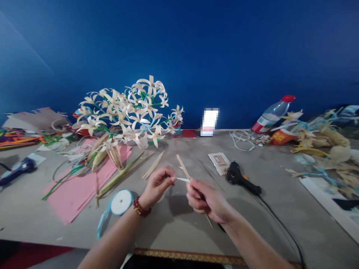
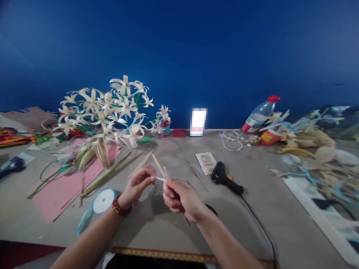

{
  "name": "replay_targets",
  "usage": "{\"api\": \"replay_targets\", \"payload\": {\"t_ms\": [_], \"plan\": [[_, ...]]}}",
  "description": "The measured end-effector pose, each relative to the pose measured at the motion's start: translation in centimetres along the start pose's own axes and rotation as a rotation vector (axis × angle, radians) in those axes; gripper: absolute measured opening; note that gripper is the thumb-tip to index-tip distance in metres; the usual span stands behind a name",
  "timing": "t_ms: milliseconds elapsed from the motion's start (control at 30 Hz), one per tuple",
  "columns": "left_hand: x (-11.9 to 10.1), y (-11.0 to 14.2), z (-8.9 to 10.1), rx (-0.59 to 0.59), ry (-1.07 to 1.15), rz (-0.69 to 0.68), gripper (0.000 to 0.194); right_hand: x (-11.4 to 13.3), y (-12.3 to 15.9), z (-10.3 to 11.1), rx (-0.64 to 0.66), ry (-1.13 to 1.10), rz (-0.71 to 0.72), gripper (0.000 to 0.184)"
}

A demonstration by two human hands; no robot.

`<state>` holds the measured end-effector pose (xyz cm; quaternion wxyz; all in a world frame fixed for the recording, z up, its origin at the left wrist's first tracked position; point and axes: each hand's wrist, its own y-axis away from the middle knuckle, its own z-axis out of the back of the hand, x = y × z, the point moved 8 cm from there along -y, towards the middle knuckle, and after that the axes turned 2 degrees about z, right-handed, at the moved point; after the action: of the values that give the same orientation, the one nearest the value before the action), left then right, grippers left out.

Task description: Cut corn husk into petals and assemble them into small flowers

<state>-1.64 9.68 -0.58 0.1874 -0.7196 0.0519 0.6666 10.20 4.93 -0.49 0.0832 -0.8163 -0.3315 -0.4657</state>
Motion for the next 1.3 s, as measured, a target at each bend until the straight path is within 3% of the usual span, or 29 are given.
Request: {"api": "replay_targets", "payload": {"t_ms": [100, 200, 300, 400, 867, 1067, 1167, 1300], "plan": [[-0.7, 0.0, -0.2, 0.025, 0.064, -0.032, 0.023, 0.6, -0.1, 0.4, -0.058, 0.191, 0.106, 0.046], [-2.6, 0.4, -0.5, 0.020, -0.002, -0.170, 0.034, 1.1, -0.1, 0.9, -0.180, 0.461, 0.212, 0.050], [-3.7, 0.9, -1.2, 0.011, -0.199, -0.240, 0.024, 1.4, 0.0, 1.0, -0.268, 0.711, 0.281, 0.051], [-3.9, 1.1, -1.4, -0.015, -0.278, -0.243, 0.017, 1.2, -0.1, 0.6, -0.258, 0.815, 0.294, 0.049], [-3.5, 0.5, -0.5, 0.013, -0.288, -0.314, 0.017, -0.8, -0.3, -0.6, 0.050, -0.014, 0.017, 0.046], [-3.2, 0.3, -0.3, -0.004, -0.280, -0.293, 0.018, -0.9, 0.1, -1.1, 0.139, -0.159, -0.104, 0.047], [-3.1, 0.4, -0.3, -0.030, -0.223, -0.276, 0.018, -0.5, -0.3, -0.3, 0.034, 0.023, -0.004, 0.049], [-3.0, 0.6, -0.4, -0.074, -0.207, -0.272, 0.019, 0.9, -0.5, 0.4, -0.163, 0.596, 0.253, 0.054]]}}
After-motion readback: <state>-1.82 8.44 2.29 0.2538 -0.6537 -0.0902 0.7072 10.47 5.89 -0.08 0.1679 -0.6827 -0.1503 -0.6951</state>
